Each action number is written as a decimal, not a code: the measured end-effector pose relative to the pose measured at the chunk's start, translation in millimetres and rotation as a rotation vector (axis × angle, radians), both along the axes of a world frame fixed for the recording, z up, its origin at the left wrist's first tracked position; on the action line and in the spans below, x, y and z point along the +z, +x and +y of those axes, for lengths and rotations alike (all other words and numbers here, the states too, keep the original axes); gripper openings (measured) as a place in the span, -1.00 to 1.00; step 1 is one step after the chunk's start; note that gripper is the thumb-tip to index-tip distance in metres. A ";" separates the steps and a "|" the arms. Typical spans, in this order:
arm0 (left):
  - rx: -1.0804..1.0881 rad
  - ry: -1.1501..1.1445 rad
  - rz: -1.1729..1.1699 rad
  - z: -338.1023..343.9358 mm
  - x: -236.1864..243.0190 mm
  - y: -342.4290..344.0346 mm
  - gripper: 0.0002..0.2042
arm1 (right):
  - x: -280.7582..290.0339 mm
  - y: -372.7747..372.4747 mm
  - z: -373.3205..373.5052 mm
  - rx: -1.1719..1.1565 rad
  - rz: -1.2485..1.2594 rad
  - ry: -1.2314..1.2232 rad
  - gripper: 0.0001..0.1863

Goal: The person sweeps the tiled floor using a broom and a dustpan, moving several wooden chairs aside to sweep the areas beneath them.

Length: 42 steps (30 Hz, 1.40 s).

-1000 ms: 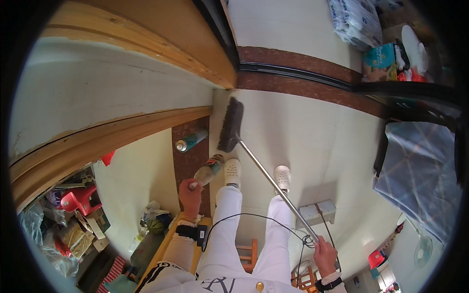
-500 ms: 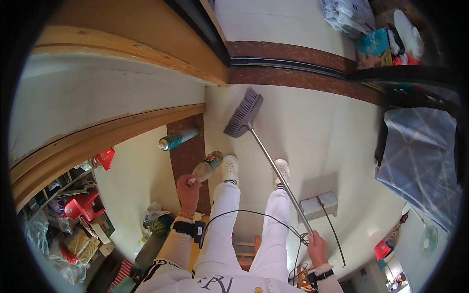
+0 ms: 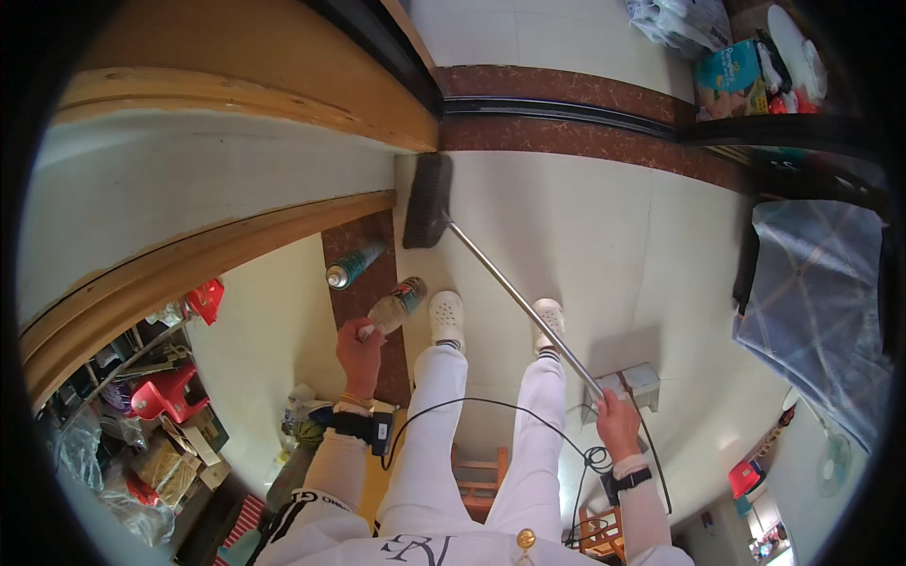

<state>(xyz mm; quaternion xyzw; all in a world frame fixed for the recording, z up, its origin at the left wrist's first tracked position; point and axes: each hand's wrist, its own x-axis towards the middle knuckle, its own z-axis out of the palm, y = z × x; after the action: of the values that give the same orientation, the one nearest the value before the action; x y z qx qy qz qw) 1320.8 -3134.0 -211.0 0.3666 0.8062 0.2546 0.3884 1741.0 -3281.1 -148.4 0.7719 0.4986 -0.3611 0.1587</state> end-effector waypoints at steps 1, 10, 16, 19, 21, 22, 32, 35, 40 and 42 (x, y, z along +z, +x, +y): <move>0.000 -0.016 0.020 6.5 -0.2 -1.0 -0.83 | 5.3 4.7 -20.3 0.005 -0.001 -0.002 -0.75; -0.378 0.232 0.379 117.2 -71.9 4.7 -0.83 | 72.3 42.4 -126.0 -0.471 0.015 -0.101 -0.69; -0.420 0.227 0.465 210.0 -160.2 2.8 -0.93 | 73.0 42.7 -117.8 -0.595 -0.026 -0.203 -0.66; -0.675 0.276 0.715 243.1 -193.3 6.5 -0.91 | 71.8 42.2 -139.9 -0.539 -0.049 -0.062 -0.70; -0.426 0.213 0.565 257.7 -215.1 -16.1 -0.85 | 78.0 34.1 -127.7 -0.607 0.013 -0.162 -0.77; -0.427 0.207 0.562 266.4 -222.5 -21.1 -0.85 | 77.8 35.8 -141.8 -0.597 0.034 -0.103 -0.82; -0.535 0.264 0.433 160.6 -127.4 14.1 -0.45 | 54.4 -2.8 -83.1 -0.389 0.133 0.110 -0.81; -0.612 0.196 0.731 101.5 -80.3 -26.5 -0.43 | 16.9 -39.9 -18.6 -0.352 0.197 0.140 -0.80; -0.370 -0.070 0.959 72.9 -75.7 -85.1 -0.33 | 5.3 -50.2 -21.8 -0.307 0.118 -0.079 -0.78; -0.409 0.128 0.699 73.0 -102.3 -130.4 -0.31 | 22.0 -40.9 -28.9 -0.320 0.111 -0.067 -0.76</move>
<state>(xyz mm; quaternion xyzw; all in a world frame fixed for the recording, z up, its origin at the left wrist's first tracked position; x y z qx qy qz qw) 1190.5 -3061.0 -313.2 0.6070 0.7828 0.0819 0.1099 1700.2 -3310.0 -126.4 0.8146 0.3649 -0.4404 0.0971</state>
